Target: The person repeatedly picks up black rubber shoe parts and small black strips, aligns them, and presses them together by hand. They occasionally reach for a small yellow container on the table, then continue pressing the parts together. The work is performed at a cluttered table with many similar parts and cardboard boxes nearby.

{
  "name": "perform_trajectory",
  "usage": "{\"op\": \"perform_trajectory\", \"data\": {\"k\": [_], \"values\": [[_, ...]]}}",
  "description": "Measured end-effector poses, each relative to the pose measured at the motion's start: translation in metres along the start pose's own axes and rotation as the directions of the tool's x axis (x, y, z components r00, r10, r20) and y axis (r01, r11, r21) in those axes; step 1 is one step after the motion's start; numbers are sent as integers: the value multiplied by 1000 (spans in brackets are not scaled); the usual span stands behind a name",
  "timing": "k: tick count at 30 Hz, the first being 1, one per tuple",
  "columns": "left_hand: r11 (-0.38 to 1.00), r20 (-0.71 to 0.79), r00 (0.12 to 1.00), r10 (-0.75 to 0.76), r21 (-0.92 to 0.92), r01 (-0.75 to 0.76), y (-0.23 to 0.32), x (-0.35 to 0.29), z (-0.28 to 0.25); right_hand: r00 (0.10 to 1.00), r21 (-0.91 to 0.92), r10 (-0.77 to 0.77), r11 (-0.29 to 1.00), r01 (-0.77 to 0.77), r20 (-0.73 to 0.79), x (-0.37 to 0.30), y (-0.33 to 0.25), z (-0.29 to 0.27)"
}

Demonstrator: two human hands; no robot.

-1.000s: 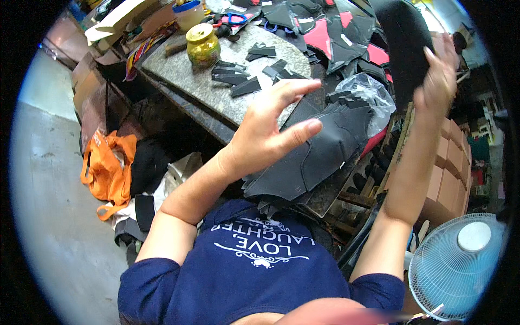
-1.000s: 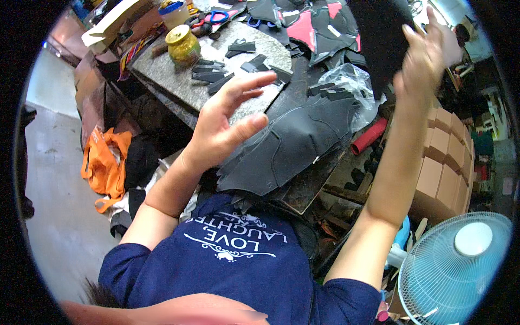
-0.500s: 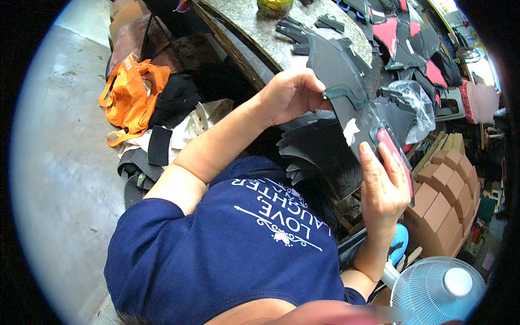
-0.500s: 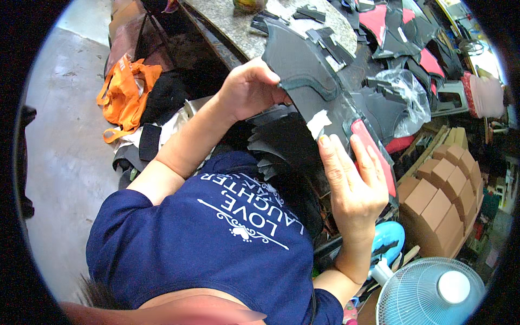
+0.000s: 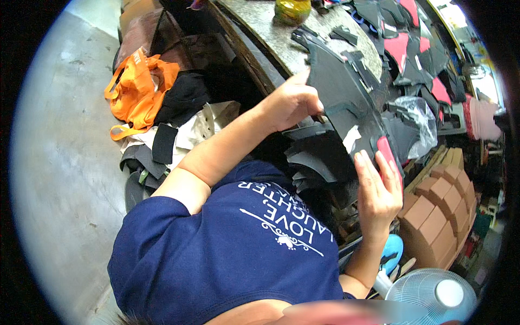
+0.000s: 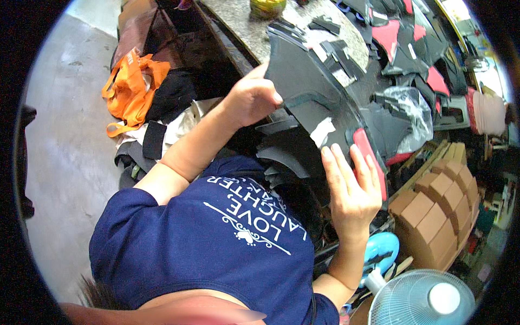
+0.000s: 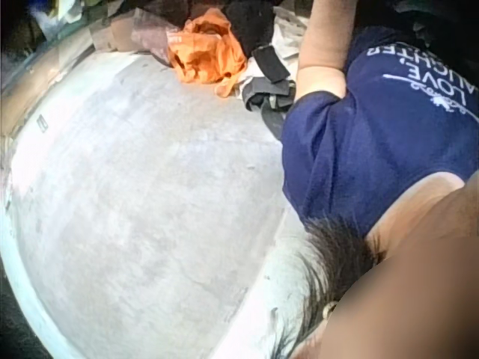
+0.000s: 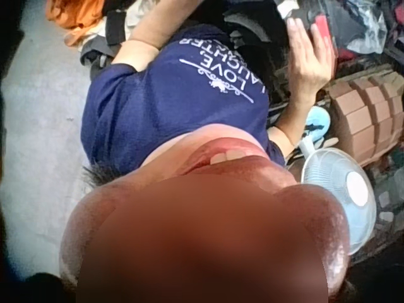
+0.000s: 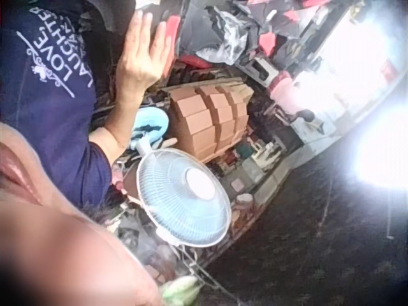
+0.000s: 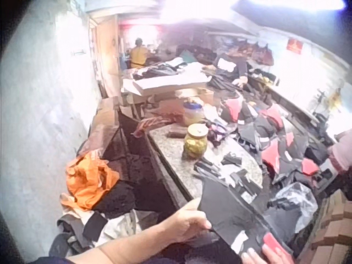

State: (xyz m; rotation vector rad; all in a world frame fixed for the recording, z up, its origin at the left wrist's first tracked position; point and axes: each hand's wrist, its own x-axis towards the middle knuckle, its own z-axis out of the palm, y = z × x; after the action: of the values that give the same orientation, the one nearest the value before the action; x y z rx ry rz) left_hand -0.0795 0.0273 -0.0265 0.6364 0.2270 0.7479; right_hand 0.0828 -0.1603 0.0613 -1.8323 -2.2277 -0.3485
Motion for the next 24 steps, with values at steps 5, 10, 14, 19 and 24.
{"op": "perform_trajectory", "data": {"k": [5,10,14,19,24], "values": [[992,-15,997,72,108,-70,5,2,-6,992,-195,-66,980,44,-106,10,22,-6],[986,60,992,109,-131,-100,9,10,-4,954,-198,-217,964,176,-209,32,44,17],[962,-154,969,195,221,-158,5,11,-9,952,-183,-230,964,194,-202,35,52,33],[916,-254,946,202,390,-91,-4,-1,-22,985,-89,-169,982,165,-42,37,55,31],[659,-192,899,394,741,-131,-7,7,-37,984,191,-137,975,114,112,65,49,4]]}}
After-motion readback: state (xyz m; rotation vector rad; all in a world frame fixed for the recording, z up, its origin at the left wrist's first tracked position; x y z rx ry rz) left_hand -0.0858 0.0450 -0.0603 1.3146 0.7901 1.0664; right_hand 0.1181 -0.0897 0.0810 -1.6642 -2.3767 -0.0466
